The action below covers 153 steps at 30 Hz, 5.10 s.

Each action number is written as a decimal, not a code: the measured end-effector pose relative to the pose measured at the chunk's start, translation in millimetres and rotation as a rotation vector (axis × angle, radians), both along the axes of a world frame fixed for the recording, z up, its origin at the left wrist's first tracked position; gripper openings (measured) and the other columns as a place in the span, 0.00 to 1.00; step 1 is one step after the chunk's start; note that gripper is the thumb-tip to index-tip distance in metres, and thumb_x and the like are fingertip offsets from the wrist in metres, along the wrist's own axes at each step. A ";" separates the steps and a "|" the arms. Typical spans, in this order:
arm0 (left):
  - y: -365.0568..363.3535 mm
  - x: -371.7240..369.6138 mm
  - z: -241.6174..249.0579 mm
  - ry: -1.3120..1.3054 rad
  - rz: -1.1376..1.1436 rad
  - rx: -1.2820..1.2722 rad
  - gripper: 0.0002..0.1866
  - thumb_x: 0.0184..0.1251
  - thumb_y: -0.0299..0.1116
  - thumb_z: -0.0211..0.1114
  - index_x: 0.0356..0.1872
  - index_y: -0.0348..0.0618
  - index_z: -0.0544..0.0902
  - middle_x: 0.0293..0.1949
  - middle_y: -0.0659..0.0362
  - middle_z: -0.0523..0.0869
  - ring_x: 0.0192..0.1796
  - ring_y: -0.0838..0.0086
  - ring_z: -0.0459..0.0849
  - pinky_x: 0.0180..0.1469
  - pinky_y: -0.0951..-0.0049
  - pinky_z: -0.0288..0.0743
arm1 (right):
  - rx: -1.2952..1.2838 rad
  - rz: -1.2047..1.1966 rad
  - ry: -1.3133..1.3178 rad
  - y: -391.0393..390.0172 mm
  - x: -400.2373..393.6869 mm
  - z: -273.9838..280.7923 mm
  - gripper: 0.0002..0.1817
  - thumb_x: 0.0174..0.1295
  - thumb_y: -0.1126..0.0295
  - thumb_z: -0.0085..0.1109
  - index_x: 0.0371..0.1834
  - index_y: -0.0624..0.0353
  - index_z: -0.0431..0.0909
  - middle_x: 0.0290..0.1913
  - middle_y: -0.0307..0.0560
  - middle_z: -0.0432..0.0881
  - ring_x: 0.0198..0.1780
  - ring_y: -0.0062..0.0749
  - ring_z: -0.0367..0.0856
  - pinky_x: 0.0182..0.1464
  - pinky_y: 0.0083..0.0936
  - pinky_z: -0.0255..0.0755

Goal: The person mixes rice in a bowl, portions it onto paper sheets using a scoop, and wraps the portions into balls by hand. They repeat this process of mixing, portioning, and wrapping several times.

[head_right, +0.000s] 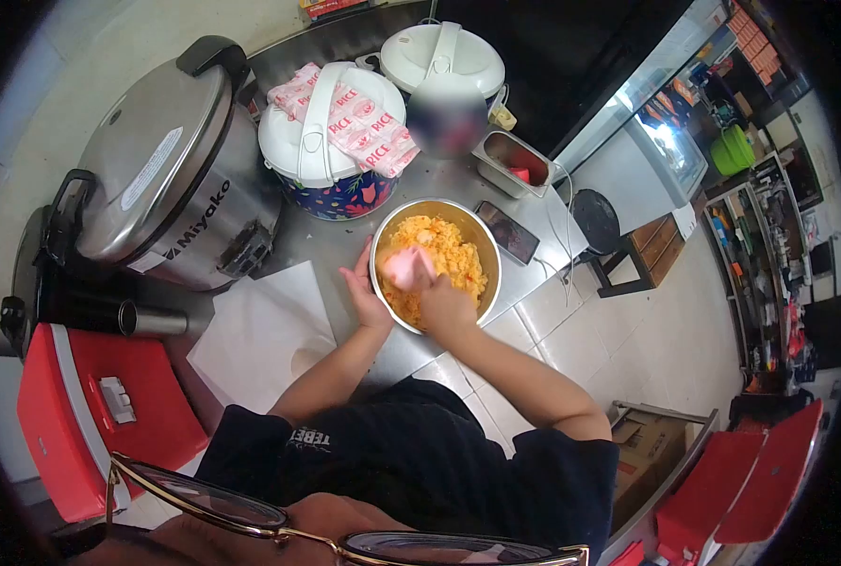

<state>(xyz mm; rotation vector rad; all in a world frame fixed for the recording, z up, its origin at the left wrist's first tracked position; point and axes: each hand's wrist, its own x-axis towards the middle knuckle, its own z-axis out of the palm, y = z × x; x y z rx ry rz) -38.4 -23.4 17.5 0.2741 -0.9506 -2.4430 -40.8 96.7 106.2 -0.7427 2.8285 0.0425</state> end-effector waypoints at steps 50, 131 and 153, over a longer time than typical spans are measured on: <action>13.8 13.6 35.7 -0.099 0.083 -0.441 0.39 0.72 0.60 0.25 0.66 0.34 0.61 0.67 0.52 0.64 0.68 0.64 0.63 0.69 0.67 0.54 | -0.433 -0.069 -0.250 12.2 14.2 10.7 0.39 0.50 0.75 0.50 0.71 0.54 0.54 0.32 0.64 0.82 0.33 0.49 0.83 0.36 0.38 0.76; -194.6 332.9 -38.5 -0.428 -0.102 -1.404 0.08 0.51 0.29 0.69 0.34 0.45 0.84 0.38 0.60 0.80 0.44 0.65 0.78 0.48 0.68 0.73 | -0.745 0.273 0.343 -90.0 44.9 -24.2 0.20 0.52 0.68 0.60 0.49 0.62 0.74 0.50 0.57 0.74 0.55 0.50 0.70 0.56 0.41 0.64; -210.1 361.1 -9.2 -0.623 -0.030 -1.800 0.07 0.53 0.28 0.61 0.35 0.43 0.79 0.41 0.57 0.82 0.45 0.63 0.80 0.48 0.62 0.73 | -0.464 1.050 -0.516 -169.5 74.7 -98.5 0.12 0.48 0.73 0.62 0.38 0.56 0.81 0.42 0.45 0.80 0.43 0.41 0.78 0.46 0.36 0.72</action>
